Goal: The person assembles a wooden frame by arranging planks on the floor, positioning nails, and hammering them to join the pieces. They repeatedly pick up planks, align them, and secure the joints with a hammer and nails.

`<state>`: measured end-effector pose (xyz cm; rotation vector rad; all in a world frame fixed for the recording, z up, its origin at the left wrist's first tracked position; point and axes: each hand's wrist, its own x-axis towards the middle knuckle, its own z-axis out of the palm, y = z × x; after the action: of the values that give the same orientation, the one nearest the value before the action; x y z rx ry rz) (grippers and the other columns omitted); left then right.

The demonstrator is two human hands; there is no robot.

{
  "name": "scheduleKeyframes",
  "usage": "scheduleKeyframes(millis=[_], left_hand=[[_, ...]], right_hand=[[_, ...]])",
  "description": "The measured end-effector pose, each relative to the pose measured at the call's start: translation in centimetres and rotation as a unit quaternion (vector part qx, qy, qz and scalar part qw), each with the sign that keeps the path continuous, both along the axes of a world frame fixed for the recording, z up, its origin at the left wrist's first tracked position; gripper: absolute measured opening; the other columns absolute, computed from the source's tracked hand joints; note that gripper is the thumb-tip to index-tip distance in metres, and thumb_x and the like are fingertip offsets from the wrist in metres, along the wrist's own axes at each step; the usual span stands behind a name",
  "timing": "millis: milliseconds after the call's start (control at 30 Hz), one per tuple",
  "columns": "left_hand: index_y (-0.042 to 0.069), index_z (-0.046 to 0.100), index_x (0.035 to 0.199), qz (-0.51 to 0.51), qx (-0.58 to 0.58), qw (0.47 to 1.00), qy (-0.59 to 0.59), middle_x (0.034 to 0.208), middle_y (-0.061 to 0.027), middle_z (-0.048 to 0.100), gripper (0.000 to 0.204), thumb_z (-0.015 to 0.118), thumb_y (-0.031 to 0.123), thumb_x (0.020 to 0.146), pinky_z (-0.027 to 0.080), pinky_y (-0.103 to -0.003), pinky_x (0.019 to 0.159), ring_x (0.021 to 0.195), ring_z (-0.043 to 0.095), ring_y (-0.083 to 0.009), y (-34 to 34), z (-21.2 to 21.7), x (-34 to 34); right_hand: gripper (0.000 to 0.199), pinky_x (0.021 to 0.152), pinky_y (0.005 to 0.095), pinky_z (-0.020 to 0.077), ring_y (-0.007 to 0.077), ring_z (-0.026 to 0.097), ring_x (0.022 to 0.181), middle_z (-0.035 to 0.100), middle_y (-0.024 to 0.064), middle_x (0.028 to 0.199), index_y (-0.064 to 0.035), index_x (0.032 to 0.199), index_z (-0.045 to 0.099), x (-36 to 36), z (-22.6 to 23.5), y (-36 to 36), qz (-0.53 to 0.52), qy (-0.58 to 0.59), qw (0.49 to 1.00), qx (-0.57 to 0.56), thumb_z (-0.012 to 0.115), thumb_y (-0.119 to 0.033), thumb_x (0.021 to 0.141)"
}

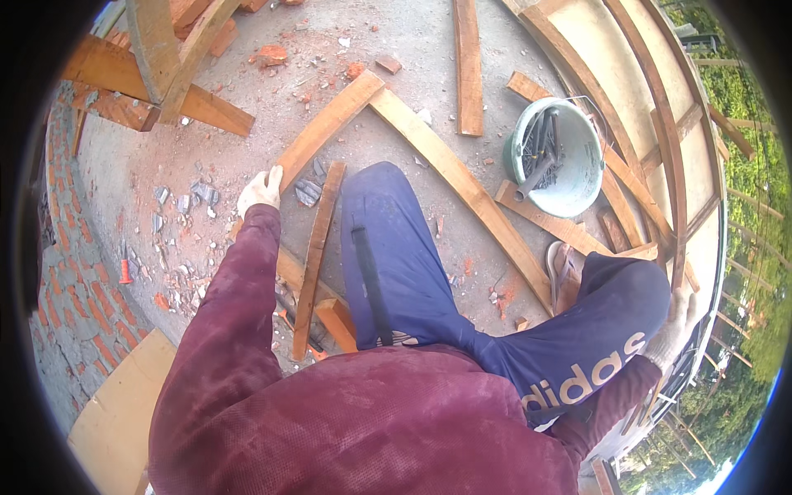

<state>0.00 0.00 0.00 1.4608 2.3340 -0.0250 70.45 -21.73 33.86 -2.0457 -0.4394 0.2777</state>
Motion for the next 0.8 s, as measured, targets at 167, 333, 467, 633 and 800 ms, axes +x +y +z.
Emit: scheduleKeyframes(millis=[167, 333, 467, 633, 800], left_hand=[[0.013, 0.074, 0.122, -0.006, 0.013, 1.0, 0.019, 0.116, -0.0201, 0.073, 0.072, 0.045, 0.074, 0.096, 0.051, -0.045, 0.099, 0.112, 0.069, -0.0374, 1.0, 0.6, 0.4], [0.013, 0.075, 0.116, -0.009, 0.046, 0.999, -0.011, 0.109, -0.0195, 0.075, 0.068, 0.045, 0.072, 0.097, 0.052, -0.047, 0.095, 0.107, 0.07, -0.0382, -0.2, -0.6, 0.2], [0.015, 0.07, 0.123, -0.005, 0.251, 0.966, -0.054, 0.117, -0.0165, 0.073, 0.046, 0.053, 0.052, 0.101, 0.052, -0.046, 0.097, 0.111, 0.068, -0.0363, 0.1, -3.8, -0.8], [0.005, 0.071, 0.125, 0.12, 0.431, 0.875, -0.183, 0.127, -0.0163, 0.07, 0.032, 0.063, 0.022, 0.1, 0.047, -0.037, 0.106, 0.123, 0.064, -0.0282, -1.0, -2.0, -5.6], [0.005, 0.064, 0.137, 0.132, 0.155, 0.954, -0.221, 0.138, -0.0192, 0.065, 0.06, 0.077, 0.036, 0.088, 0.046, -0.039, 0.108, 0.127, 0.061, -0.0311, -10.6, 1.1, -11.2]], right_hand=[[0.051, 0.106, 0.0359, 0.0477, 0.019, 0.061, 0.121, 0.064, 0.0139, 0.132, -0.004, 0.151, 0.05, -12.5, 8.1, 20.5, 0.504, -0.236, 0.821, -0.13, 0.057, -0.017, 0.103], [0.053, 0.103, 0.0439, 0.0544, 0.0357, 0.068, 0.118, 0.068, 0.0236, 0.131, -0.0067, 0.142, 0.059, -27.1, -8.6, 35.3, 0.753, -0.275, 0.531, -0.274, 0.062, -0.021, 0.091], [0.06, 0.11, 0.0427, 0.0474, 0.0383, 0.062, 0.128, 0.065, 0.0244, 0.135, -0.0025, 0.145, 0.055, -33.1, -23.6, 41.7, 0.702, -0.201, 0.668, -0.146, 0.062, -0.032, 0.092], [0.043, 0.109, 0.042, 0.0469, 0.039, 0.064, 0.122, 0.067, 0.0223, 0.132, -0.0054, 0.129, 0.069, -37.1, -33.3, 44.5, 0.765, -0.276, 0.58, -0.055, 0.059, -0.029, 0.095], [0.051, 0.109, 0.0407, 0.0456, 0.0352, 0.061, 0.129, 0.064, 0.0196, 0.139, -0.0056, 0.133, 0.068, -39.5, -33.0, 48.6, 0.801, -0.241, 0.499, -0.228, 0.057, -0.041, 0.097]])
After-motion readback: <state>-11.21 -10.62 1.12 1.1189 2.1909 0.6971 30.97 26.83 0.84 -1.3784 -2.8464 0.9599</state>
